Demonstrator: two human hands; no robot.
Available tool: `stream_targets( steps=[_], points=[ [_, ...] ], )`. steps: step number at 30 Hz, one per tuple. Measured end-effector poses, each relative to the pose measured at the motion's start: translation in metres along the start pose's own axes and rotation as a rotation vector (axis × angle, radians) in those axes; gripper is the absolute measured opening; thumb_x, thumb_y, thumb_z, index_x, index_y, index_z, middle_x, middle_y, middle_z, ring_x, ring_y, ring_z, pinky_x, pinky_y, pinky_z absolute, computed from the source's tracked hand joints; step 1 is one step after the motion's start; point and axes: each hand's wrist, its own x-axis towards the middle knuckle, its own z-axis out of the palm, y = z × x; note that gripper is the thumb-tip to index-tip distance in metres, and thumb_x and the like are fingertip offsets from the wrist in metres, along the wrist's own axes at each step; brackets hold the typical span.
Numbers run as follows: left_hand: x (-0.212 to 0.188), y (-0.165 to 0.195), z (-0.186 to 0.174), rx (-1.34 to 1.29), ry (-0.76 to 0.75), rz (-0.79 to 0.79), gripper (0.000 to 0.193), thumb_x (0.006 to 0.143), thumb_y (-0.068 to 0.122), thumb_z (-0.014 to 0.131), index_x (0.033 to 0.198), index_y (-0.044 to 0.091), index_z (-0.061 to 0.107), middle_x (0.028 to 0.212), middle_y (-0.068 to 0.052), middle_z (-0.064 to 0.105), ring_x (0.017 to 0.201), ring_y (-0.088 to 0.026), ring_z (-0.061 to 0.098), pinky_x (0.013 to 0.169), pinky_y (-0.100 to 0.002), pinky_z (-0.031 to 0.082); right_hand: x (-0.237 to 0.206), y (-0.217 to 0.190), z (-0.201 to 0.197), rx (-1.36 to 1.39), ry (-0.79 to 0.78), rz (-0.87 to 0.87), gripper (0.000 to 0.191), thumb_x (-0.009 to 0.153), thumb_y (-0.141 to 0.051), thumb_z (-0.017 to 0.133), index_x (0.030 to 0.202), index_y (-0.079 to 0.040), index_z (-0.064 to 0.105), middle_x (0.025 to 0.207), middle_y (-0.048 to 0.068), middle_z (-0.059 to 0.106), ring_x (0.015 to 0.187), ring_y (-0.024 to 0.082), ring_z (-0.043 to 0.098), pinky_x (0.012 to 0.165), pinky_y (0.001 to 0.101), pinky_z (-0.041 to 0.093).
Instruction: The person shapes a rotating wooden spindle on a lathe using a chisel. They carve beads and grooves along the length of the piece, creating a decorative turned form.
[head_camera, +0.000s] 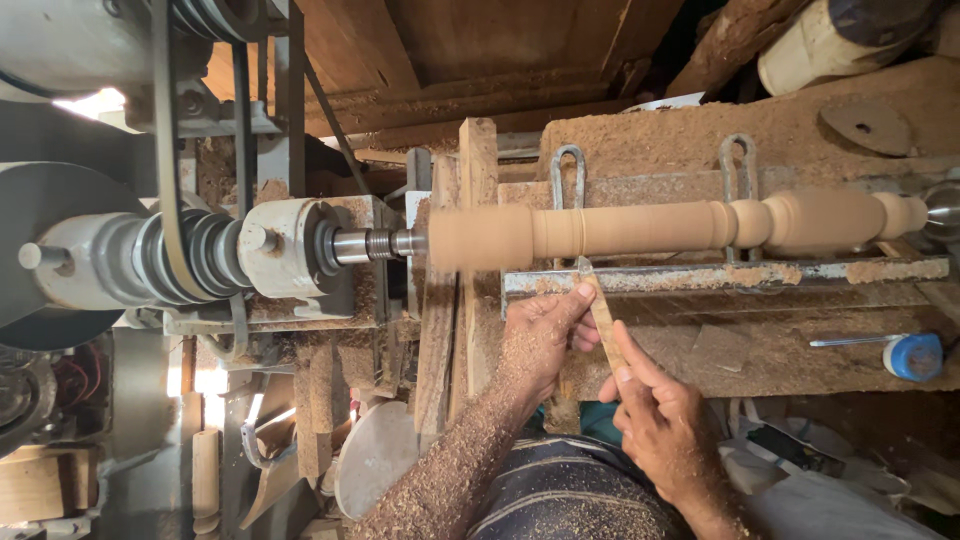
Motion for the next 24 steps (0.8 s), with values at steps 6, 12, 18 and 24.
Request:
stream_targets(
  steps=[6, 12, 18, 24],
  points=[
    [-0.002, 0.0, 0.002, -0.03, -0.006, -0.009, 0.032, 0.095, 0.027, 0.075, 0.085, -0.004, 0.074, 0.073, -0.009, 0.072, 0.058, -0.012, 0.066, 0.055, -0.025, 0.054, 0.001, -0.008, -0.009, -0.058, -0.018, 0.022, 0.052, 0.099, -0.017, 0.055, 0.151, -0.018, 0.055, 0.077, 0.003, 0.057, 0.049, 0.005, 0.039, 0.036, 0.021, 0.031],
    [-0.006, 0.002, 0.005, -0.056, 0.022, -0.014, 0.03, 0.094, 0.024, 0.076, 0.087, -0.004, 0.074, 0.073, -0.009, 0.072, 0.057, -0.012, 0.065, 0.053, -0.025, 0.054, 0.0, -0.013, -0.014, -0.003, -0.045, 0.036, 0.053, 0.098, -0.015, 0.054, 0.151, -0.019, 0.055, 0.078, 0.003, 0.058, 0.048, 0.005, 0.038, 0.035, 0.0206, 0.031],
    [-0.012, 0.002, 0.002, -0.048, 0.02, -0.009, 0.028, 0.093, 0.024, 0.075, 0.087, -0.003, 0.074, 0.075, -0.01, 0.073, 0.059, -0.013, 0.066, 0.054, -0.026, 0.054, -0.005, -0.005, -0.014, 0.02, -0.058, 0.006, 0.053, 0.098, -0.014, 0.053, 0.151, -0.02, 0.053, 0.081, 0.003, 0.058, 0.047, 0.004, 0.038, 0.034, 0.0206, 0.031],
    [-0.018, 0.004, -0.016, 0.081, -0.058, 0.023, 0.032, 0.097, 0.028, 0.072, 0.085, -0.002, 0.075, 0.075, -0.008, 0.072, 0.063, -0.013, 0.065, 0.059, -0.026, 0.054, -0.011, 0.022, 0.003, 0.099, -0.042, -0.021, 0.053, 0.1, -0.014, 0.053, 0.152, -0.021, 0.053, 0.082, 0.003, 0.057, 0.047, 0.004, 0.035, 0.034, 0.0199, 0.029]
  ],
)
